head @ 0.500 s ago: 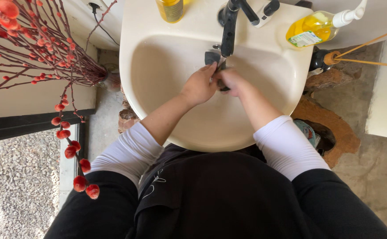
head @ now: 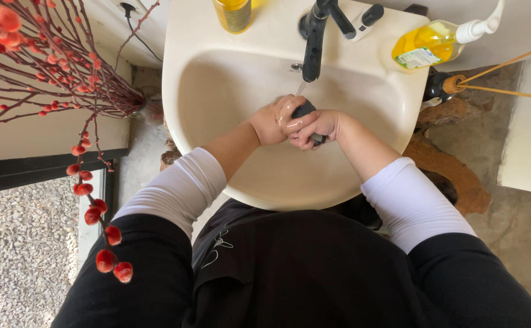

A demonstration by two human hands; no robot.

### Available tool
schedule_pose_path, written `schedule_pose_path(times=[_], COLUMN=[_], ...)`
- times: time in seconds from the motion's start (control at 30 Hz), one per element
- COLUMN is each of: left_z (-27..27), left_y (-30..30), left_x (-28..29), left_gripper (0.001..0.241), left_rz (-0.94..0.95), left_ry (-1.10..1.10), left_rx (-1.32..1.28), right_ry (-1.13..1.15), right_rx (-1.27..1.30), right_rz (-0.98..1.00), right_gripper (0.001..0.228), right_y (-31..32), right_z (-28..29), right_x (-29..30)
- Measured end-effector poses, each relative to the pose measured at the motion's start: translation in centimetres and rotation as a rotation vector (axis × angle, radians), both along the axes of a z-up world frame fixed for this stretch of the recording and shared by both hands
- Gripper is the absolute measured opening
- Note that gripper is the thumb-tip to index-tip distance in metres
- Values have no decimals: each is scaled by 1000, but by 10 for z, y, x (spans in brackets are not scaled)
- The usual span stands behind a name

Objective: The person washes a dark grey cloth in a white sink by wetting it, applying liquid soap from a pump bottle, and scrubbing it by hand. They rinse the cloth under running water and wring it out. The person then repeats the washing process with a second, patterned blue cloth.

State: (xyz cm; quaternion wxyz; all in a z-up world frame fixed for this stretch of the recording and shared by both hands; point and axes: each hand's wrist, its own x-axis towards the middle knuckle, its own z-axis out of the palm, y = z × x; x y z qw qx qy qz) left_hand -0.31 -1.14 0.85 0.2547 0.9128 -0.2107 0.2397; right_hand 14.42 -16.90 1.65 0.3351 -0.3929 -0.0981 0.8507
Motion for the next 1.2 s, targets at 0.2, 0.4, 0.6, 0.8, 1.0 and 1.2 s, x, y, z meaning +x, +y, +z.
schedule_pose_path(times=[0.2, 0.4, 0.6, 0.8, 1.0, 1.2], left_z=[20, 39, 25, 30, 8, 11], left_y=[-9, -16, 8, 47, 25, -22], left_x=[17, 42, 60, 66, 48, 13], left_gripper=[56, 22, 15, 21, 34, 64], left_rz=[109, 421, 184, 1, 105, 242], left_ry=[515, 1046, 1157, 1545, 1157, 348], left_rx=[245, 181, 31, -826, -1703, -673], right_ry=[-589, -1573, -2036, -1899, -1965, -864], right_rx=[-54, 54, 516, 931, 504, -100], right_rz=[-37, 256, 210, 133, 65, -838], right_gripper=[22, 23, 23, 67, 31, 39], right_y=[6, 25, 14, 21, 16, 3], right_z=[-6, 16, 19, 51, 36, -9], right_x=[-8, -23, -21, 3, -2, -15])
